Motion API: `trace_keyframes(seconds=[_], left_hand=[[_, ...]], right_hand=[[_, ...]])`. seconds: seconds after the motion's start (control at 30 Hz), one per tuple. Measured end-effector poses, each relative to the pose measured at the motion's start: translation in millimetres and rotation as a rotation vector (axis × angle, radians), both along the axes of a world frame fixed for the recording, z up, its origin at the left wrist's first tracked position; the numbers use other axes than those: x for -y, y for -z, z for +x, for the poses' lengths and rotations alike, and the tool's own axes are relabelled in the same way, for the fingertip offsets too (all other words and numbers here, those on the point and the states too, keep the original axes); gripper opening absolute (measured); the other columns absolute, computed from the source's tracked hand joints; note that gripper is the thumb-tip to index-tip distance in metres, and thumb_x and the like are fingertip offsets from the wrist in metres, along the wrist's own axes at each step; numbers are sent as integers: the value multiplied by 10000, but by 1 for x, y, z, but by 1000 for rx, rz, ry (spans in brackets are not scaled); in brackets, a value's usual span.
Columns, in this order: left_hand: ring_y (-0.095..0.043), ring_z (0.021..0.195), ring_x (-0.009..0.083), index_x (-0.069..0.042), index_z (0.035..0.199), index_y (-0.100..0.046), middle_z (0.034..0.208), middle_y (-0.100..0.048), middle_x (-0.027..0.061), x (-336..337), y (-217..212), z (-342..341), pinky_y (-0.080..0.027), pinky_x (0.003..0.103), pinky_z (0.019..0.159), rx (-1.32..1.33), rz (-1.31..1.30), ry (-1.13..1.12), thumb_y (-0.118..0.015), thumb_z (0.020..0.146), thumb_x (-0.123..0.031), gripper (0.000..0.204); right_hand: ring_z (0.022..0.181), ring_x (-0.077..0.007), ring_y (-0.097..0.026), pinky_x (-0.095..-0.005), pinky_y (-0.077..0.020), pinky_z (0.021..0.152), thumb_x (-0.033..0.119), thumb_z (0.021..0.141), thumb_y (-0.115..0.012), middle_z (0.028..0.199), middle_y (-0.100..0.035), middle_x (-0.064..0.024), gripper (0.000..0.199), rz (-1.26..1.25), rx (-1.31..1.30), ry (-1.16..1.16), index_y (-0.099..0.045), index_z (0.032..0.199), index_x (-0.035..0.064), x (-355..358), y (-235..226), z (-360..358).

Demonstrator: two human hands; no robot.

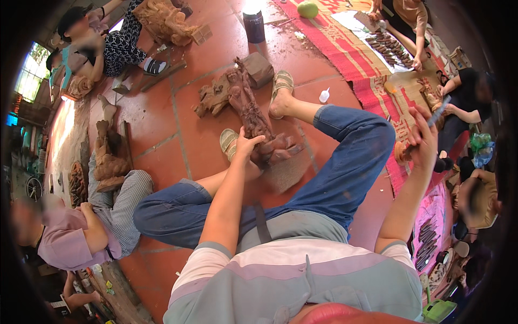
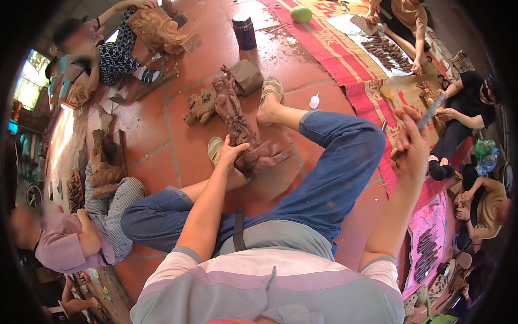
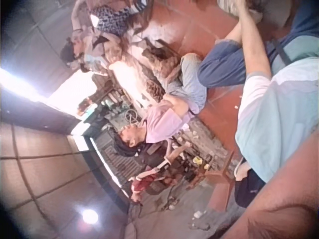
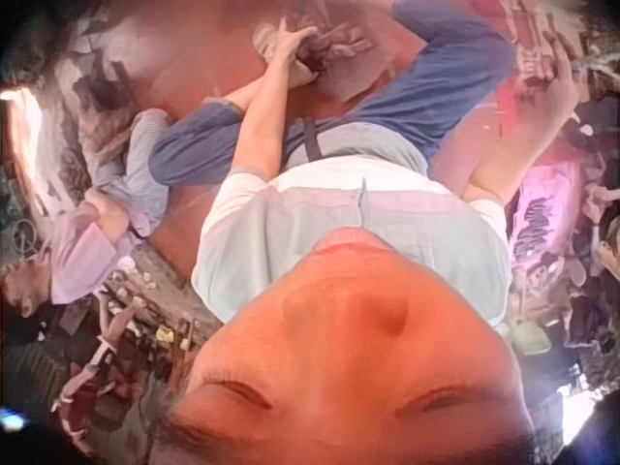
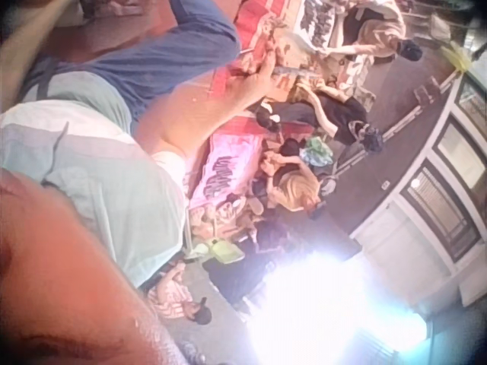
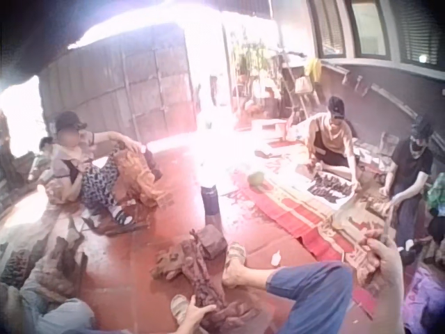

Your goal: The person sits on the floor and carves a piece of wood using a small knife and a white tube of adhesive. They apply the adhesive to the wood and continue carving with the knife.

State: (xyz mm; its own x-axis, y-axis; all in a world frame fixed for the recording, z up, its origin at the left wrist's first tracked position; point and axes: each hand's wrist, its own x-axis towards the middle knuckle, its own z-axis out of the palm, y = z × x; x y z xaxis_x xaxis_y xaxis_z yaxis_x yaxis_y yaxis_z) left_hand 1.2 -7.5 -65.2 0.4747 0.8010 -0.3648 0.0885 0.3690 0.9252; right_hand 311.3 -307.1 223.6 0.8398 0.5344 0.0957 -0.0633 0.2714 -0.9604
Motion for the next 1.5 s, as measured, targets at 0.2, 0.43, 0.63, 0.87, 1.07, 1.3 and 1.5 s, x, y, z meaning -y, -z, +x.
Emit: trace_keyframes(seconds=[0.2, 0.43, 0.63, 0.87, 1.07, 1.3, 1.5], left_hand=[[-579, 1016, 216, 12, 1435, -196, 1205, -540, 149, -2, -2, 1, -488, 303, 851, 1, 19, 71, -814, 662, -79, 993], [-596, 921, 210, -24, 1354, -316, 1104, -574, 128, -10, 13, 4, -518, 316, 763, 70, 31, 195, -805, 678, -95, 838], [-528, 1121, 275, -33, 1475, -98, 1292, -475, 188, -6, -4, 15, -485, 348, 856, -31, 59, 222, -863, 625, -227, 1160], [-503, 1178, 253, 11, 1444, -208, 1268, -512, 182, -20, 9, -16, -426, 340, 962, -102, 83, 209, -858, 643, -237, 1062], [-511, 1189, 262, -9, 1459, -236, 1336, -483, 199, -11, -30, -22, -415, 357, 971, -50, -90, 285, -801, 728, -182, 940], [-540, 697, 67, -60, 1132, -583, 864, -565, -18, -23, -35, -31, -471, 213, 627, -47, -132, -22, -628, 895, -173, 266], [-566, 691, 80, -86, 1133, -606, 868, -605, 11, -49, -56, -9, -475, 201, 595, -125, -149, -113, -661, 878, -254, 311]], right_hand=[[441, 14, -337, -133, -300, 388, 98, 944, -526, 1102, -638, -135, 273, -31, 104, 146, -551, 1198, 1, 77, -29, 30], [407, -1, -333, -159, -284, 366, 126, 930, -549, 1056, -648, -114, 286, -191, 174, 222, -552, 1187, 1, 85, -41, 20], [393, -4, -382, -163, -316, 347, 124, 927, -542, 944, -668, -86, 261, -101, 146, 151, -560, 1168, 26, 37, -19, 69], [420, -19, -410, -182, -378, 385, 132, 907, -550, 839, -662, -67, 244, -51, -94, -89, -602, 1113, 13, -98, 37, 45], [555, -59, -493, -221, -434, 489, 177, 901, -545, 769, -563, 5, 252, -211, -184, -234, -596, 1126, 77, -152, 94, 58], [475, -10, -309, -209, -246, 391, 99, 854, -523, 649, -414, 82, 246, -439, -236, -236, -628, 1075, 71, -171, 186, 64], [1025, -127, -542, -256, -407, 867, 200, 783, -738, 1065, -615, -99, 521, -503, 121, 15, -579, 1268, 93, -183, 264, 57]])
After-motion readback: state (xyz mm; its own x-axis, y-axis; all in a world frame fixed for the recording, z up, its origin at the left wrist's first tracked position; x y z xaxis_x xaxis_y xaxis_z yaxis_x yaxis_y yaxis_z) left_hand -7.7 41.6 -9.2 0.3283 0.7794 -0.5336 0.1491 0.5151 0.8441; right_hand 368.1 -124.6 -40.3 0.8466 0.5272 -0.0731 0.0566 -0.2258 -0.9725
